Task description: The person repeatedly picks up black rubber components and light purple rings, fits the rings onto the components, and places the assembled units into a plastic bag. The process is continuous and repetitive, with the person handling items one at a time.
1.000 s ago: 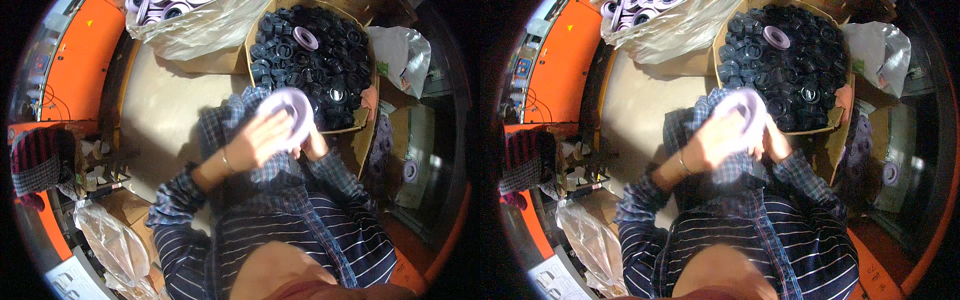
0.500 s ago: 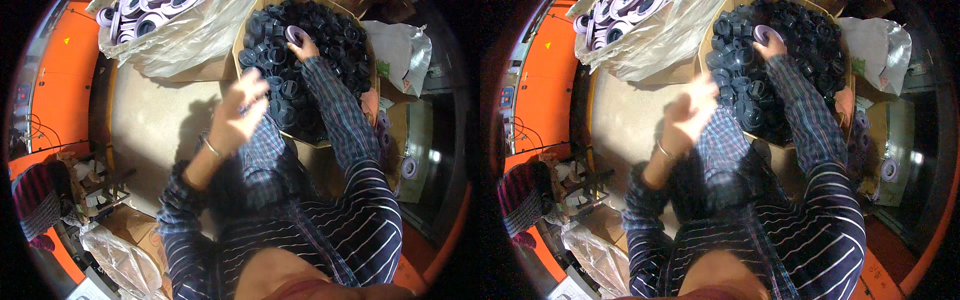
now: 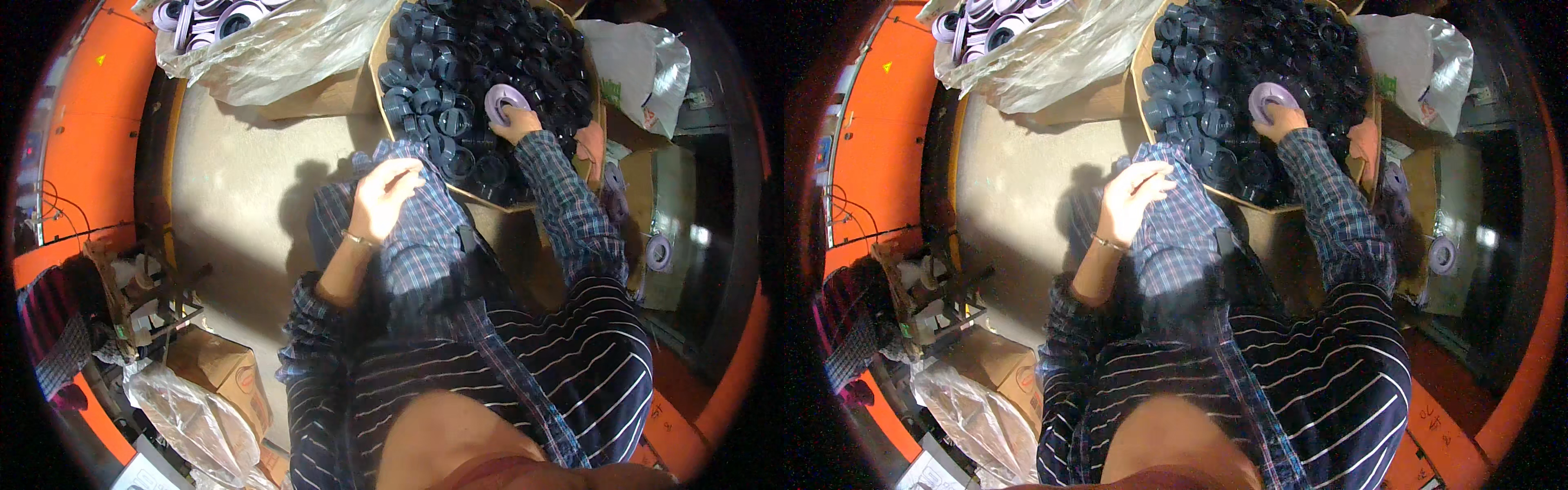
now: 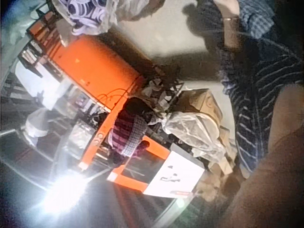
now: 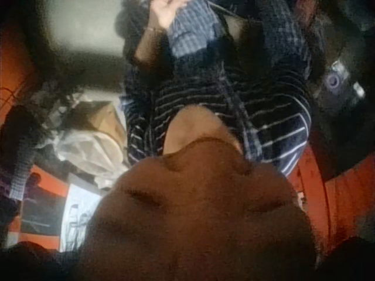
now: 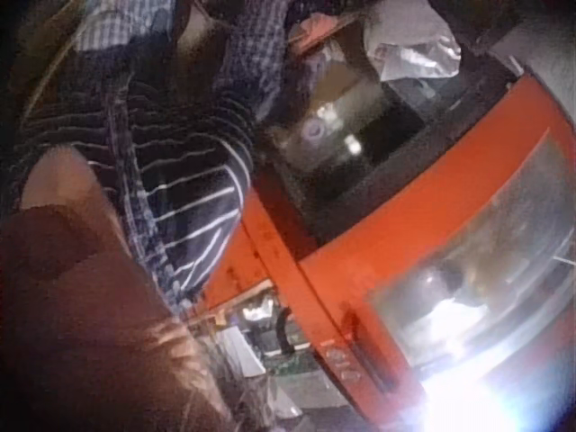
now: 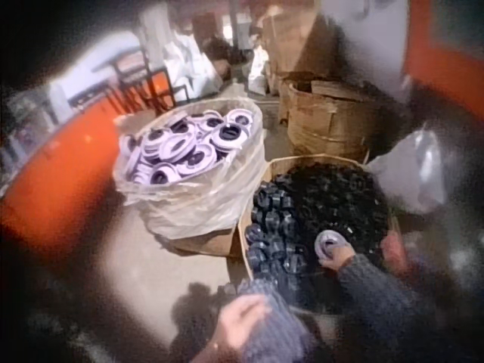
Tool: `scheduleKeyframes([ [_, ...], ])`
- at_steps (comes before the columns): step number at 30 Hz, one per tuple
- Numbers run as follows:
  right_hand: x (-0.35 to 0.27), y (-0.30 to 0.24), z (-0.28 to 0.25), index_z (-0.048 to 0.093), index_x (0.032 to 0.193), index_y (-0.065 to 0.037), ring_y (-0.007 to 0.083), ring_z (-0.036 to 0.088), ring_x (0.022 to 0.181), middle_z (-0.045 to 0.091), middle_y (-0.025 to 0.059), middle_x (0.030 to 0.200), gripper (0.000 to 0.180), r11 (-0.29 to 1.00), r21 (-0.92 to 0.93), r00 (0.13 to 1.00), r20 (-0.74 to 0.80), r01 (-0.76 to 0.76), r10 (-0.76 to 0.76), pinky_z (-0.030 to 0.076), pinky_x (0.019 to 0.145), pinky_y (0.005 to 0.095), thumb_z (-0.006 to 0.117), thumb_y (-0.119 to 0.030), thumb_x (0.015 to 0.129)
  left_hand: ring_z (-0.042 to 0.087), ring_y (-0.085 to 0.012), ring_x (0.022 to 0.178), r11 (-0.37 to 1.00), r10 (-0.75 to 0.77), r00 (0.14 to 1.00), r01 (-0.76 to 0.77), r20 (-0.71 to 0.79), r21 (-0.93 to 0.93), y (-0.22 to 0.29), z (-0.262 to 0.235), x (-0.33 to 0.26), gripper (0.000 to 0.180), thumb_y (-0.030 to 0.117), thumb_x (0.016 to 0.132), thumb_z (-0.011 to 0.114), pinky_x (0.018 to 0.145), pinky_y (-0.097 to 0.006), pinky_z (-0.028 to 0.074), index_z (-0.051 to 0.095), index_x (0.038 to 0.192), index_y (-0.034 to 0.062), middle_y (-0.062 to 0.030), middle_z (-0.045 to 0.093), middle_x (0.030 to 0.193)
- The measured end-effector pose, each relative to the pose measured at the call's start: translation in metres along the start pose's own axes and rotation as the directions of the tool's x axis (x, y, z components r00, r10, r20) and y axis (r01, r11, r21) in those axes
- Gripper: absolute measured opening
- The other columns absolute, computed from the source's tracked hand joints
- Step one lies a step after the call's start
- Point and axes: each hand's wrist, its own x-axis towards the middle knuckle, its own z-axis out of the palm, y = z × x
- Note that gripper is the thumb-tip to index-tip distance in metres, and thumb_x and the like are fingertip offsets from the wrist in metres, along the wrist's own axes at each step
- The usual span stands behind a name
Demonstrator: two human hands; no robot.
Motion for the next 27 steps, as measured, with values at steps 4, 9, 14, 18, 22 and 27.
scheduleKeyframes([
  [4,-0.049,-0.004,-0.044,0.068,0.108,-0.003,0.0309,0.068,0.091,0.071,0.0183,0.096,0.038,0.788,0.600,0.866,-0.311,-0.141,0.392,0.051,0.082,0.0358,0.066,-0.037,0.092,0.064,-0.0198,0.110,0.996,0.086,0.996,-0.087,-0.037,-0.036,0.010,0.010,-0.023,0.035,0.003,0.094,0.062,0.092,-0.031,0.053,0.057,0.129,-0.0025,-0.0127,0.064,0.124],
  [9,-0.136,-0.100,-0.089,0.067,0.105,0.001,0.0131,0.062,0.079,0.068,0.0059,0.090,0.044,-0.321,0.946,0.998,0.055,-0.055,-0.009,0.051,0.076,0.0284,0.048,-0.039,0.102,0.054,-0.0229,0.125,0.909,-0.036,0.999,0.026,-0.016,-0.416,-0.001,0.047,-0.046,0.061,0.001,0.090,0.066,0.103,-0.033,0.047,0.039,0.145,-0.0010,-0.0149,0.052,0.140],
  [14,-0.118,-0.109,-0.056,0.069,0.102,0.000,0.0144,0.064,0.078,0.070,0.0066,0.092,0.042,0.030,0.996,0.995,0.086,-0.088,0.045,0.052,0.074,0.0290,0.057,-0.039,0.100,0.063,-0.0273,0.115,0.830,-0.143,0.989,0.092,-0.049,-0.550,-0.016,0.033,-0.066,0.042,0.005,0.098,0.055,0.096,-0.036,0.056,0.043,0.136,-0.0046,-0.0184,0.058,0.129],
  [18,-0.043,-0.039,0.000,0.071,0.110,-0.002,0.0389,0.060,0.113,0.065,0.0209,0.121,0.064,0.832,0.411,0.888,-0.101,-0.373,0.448,0.048,0.096,0.0473,0.063,-0.060,0.085,0.065,-0.0282,0.113,0.893,-0.049,0.993,-0.005,-0.109,-0.450,-0.024,0.017,-0.084,0.032,0.003,0.100,0.050,0.092,-0.033,0.058,0.046,0.130,-0.0067,-0.0198,0.060,0.125],
  [22,-0.017,-0.023,0.044,0.076,0.103,-0.012,0.0362,0.057,0.119,0.064,0.0119,0.129,0.045,0.759,0.434,0.874,0.208,-0.486,0.440,0.044,0.104,0.0451,0.074,-0.049,0.079,0.064,-0.0266,0.112,0.960,0.235,0.966,-0.249,-0.109,-0.132,-0.029,0.023,-0.092,0.028,-0.003,0.095,0.051,0.097,-0.035,0.054,0.054,0.123,-0.0076,-0.0181,0.061,0.123],
  [27,-0.070,-0.071,-0.016,0.070,0.084,-0.001,0.0256,0.059,0.120,0.060,0.0240,0.132,0.021,0.590,0.800,0.886,-0.346,0.106,0.310,0.045,0.100,0.0357,0.075,-0.021,0.082,0.061,-0.0255,0.115,0.978,0.133,0.970,-0.162,-0.201,-0.134,-0.019,0.027,-0.091,0.028,-0.005,0.094,0.050,0.100,-0.037,0.052,0.062,0.119,-0.0086,-0.0170,0.062,0.123],
])
